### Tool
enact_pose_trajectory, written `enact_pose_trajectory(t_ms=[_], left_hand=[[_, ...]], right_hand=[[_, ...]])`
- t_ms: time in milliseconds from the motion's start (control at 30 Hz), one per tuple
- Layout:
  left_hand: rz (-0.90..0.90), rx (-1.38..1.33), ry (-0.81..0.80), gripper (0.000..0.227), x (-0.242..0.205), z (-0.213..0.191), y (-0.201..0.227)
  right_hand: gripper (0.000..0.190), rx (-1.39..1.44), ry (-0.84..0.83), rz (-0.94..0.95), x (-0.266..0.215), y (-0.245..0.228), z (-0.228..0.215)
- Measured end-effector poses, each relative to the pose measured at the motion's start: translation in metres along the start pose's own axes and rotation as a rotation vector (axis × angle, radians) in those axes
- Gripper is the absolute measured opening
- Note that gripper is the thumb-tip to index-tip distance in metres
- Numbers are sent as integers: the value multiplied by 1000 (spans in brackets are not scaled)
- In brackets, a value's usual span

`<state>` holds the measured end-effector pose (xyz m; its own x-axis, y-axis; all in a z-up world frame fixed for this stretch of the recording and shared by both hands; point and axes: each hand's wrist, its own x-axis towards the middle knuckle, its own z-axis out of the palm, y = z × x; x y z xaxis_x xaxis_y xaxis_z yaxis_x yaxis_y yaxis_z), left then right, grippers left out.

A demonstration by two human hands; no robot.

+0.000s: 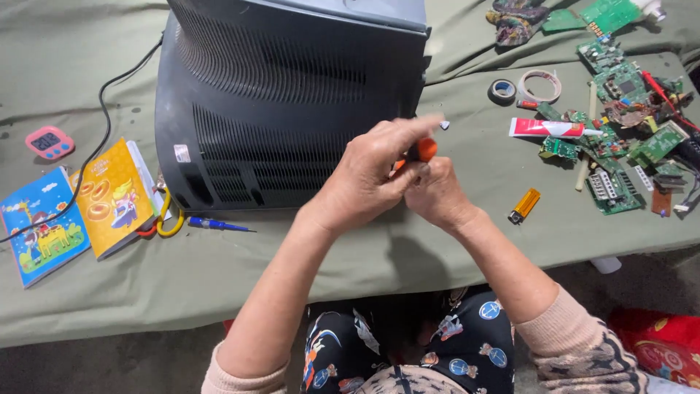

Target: The person uses a screwdriver to remove screws from the back casing of a CRT television. They briefly move a power strip aside to access the device, then continue unscrewing and prying the casing to open it.

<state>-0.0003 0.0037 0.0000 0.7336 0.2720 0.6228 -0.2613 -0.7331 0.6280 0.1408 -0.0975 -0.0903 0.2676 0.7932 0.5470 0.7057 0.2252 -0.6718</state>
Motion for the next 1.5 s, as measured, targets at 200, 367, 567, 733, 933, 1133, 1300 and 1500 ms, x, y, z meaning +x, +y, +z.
enact_pose_trajectory(t_ms=[200,367,567,733,933,1133,1300,1500], left_hand=[[14,-110,-41,33,0,3,-9],[-25,16,67,33,-6,9,-10],[-44,100,170,31,-7,15,-10],[-41,7,83,36,-3,6,-6],[-32,-83,20,36,-7,5,-10],[1,158,155,29,-8,16,-20],[-10,285,284,24,-12,20,-22],[-10,226,201,39,-13,23,-14]], right_hand=[[30,-1,11,16,1,8,-6],[30,-3,33,22,6,5,-8],[29,-9,54,14,1,-3,0],[29,-14,63,30,-3,7,-3],[29,-14,70,48,-2,18,-3],[29,-16,88,55,-5,17,-5],[29,-17,102,65,-6,7,8],[30,-24,118,68,-7,2,11]])
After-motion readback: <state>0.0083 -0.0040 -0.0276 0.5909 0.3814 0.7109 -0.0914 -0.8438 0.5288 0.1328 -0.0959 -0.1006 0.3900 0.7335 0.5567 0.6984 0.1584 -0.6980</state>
